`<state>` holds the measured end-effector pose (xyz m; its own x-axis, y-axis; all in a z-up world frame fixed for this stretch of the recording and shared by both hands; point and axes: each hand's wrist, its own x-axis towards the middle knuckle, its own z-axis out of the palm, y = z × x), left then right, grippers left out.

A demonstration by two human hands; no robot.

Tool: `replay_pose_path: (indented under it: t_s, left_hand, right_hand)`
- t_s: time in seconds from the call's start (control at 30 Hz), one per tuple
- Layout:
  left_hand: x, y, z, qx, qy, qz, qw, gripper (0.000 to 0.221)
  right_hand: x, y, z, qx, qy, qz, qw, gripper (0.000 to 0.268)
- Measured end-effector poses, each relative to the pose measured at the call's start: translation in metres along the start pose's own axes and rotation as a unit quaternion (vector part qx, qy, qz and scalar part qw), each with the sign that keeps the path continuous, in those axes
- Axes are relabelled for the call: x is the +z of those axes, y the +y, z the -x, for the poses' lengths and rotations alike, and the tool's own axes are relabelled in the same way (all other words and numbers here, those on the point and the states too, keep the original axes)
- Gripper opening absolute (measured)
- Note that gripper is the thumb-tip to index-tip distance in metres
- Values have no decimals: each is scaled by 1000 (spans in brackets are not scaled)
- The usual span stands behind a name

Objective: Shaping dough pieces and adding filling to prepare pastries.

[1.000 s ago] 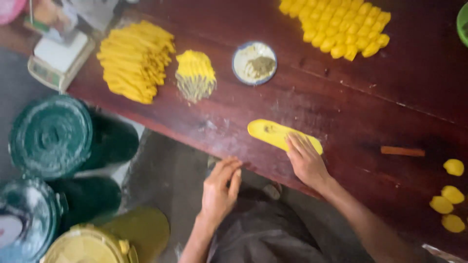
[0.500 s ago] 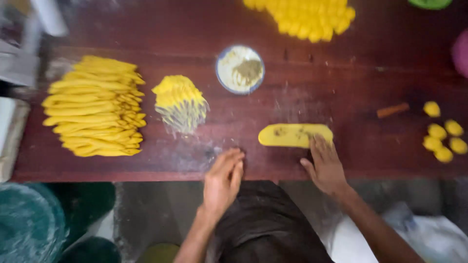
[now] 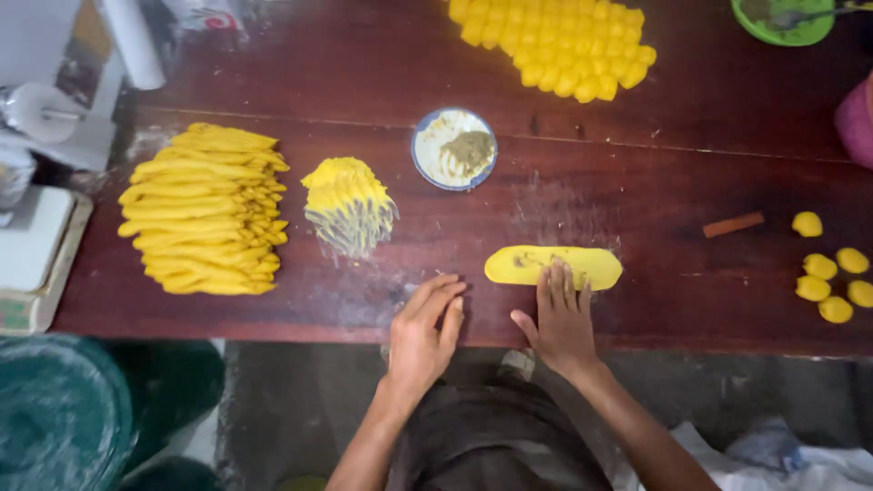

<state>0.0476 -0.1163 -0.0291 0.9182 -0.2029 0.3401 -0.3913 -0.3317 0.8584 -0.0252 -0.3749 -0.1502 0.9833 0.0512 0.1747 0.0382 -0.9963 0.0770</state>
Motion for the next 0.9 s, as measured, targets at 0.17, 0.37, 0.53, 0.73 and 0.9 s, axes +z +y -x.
replay_pose_path:
  t_s: [0.17,0.37,0.53,0.73,0.9]
  left_hand:
    - [30,36,31,-60,-5,-33,998,21]
    - [74,63,47,-113,-24,-38,993,21]
    - [84,63,29,-62,-42,-29,997,20]
    - [68,19,4,-42,-35,3,998,20]
    - [71,-15,-4,39,-129,-49,990,18]
  right_hand:
    - [-31,42,22,-59,4,-139,989,84]
    - [-51,78,14,-52,69,-286,954,83]
    - [-24,88,22,-71,-25,-145,987,94]
    - [-23,83,44,-48,-119,-68,989,90]
    - [-62,62,21,18,66,-164,984,59]
